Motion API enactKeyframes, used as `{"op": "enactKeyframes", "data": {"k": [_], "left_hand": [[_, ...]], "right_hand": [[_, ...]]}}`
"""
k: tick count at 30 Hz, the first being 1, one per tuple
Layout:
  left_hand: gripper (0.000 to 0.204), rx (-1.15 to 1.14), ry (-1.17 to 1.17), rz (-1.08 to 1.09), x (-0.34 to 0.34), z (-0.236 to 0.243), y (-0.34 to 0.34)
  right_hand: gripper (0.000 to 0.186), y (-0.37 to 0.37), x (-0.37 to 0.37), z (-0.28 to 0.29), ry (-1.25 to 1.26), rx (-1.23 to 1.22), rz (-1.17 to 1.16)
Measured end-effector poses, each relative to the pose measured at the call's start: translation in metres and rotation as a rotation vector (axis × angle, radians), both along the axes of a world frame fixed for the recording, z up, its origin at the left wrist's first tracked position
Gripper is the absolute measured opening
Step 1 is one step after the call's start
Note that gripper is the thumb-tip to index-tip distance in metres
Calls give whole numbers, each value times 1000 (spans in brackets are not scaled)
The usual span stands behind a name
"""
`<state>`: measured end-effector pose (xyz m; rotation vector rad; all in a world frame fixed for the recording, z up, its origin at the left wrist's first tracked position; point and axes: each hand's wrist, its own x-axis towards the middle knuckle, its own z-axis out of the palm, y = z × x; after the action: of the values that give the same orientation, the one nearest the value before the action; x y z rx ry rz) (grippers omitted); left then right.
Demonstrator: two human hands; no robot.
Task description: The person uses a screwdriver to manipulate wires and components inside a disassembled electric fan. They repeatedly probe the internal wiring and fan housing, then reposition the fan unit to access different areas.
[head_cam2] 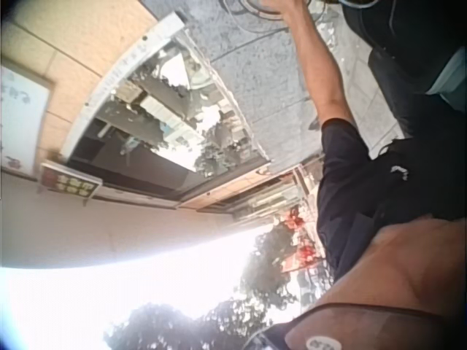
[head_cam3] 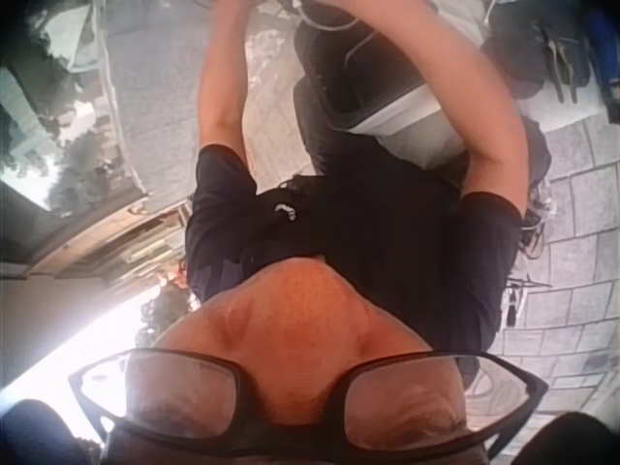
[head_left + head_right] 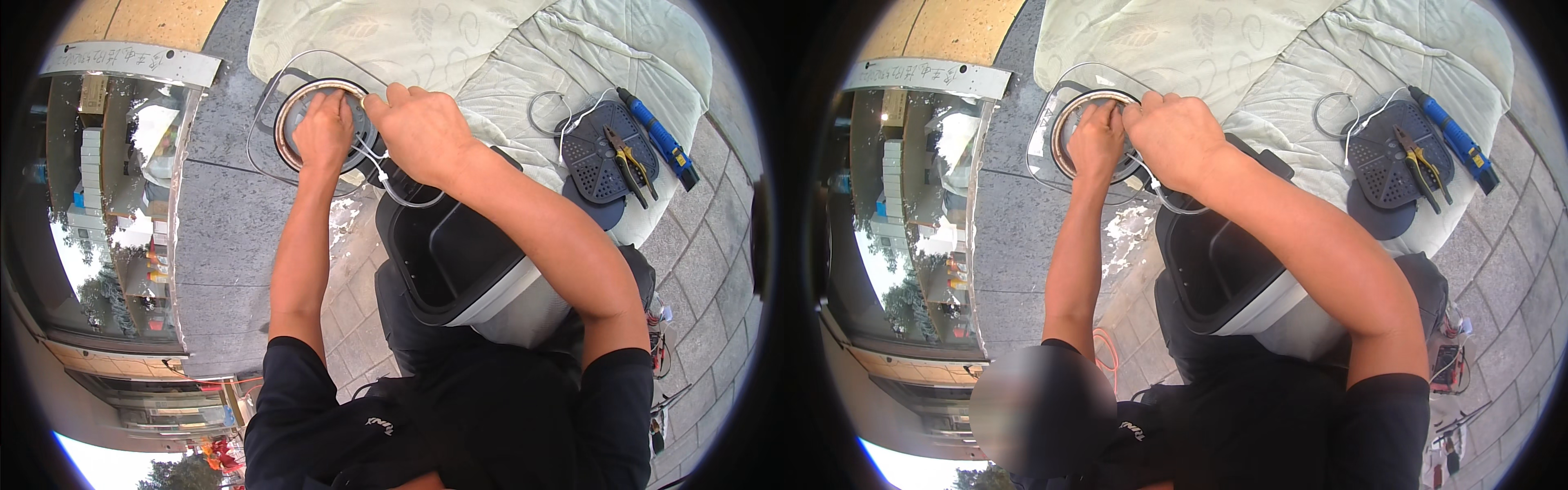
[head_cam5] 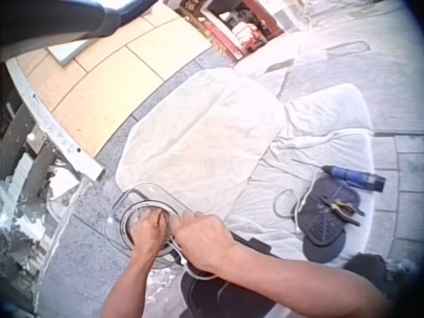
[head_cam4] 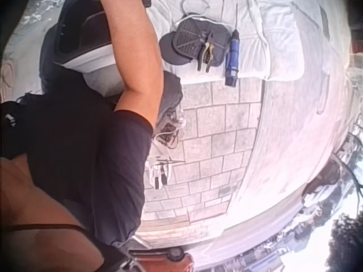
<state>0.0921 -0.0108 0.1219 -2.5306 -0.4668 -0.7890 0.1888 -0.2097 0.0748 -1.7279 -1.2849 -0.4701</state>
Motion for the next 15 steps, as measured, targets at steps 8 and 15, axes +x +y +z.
{"op": "enactKeyframes", "data": {"k": [8, 15], "left_hand": [[19, 144, 35, -45, -2, -3, 7], [15, 151, -51, -98, -3, -10, 15]], "right_hand": [[43, -6, -5, 1, -61, -23, -42], [34, -6, -3, 2, -47, -92, -20]]}}
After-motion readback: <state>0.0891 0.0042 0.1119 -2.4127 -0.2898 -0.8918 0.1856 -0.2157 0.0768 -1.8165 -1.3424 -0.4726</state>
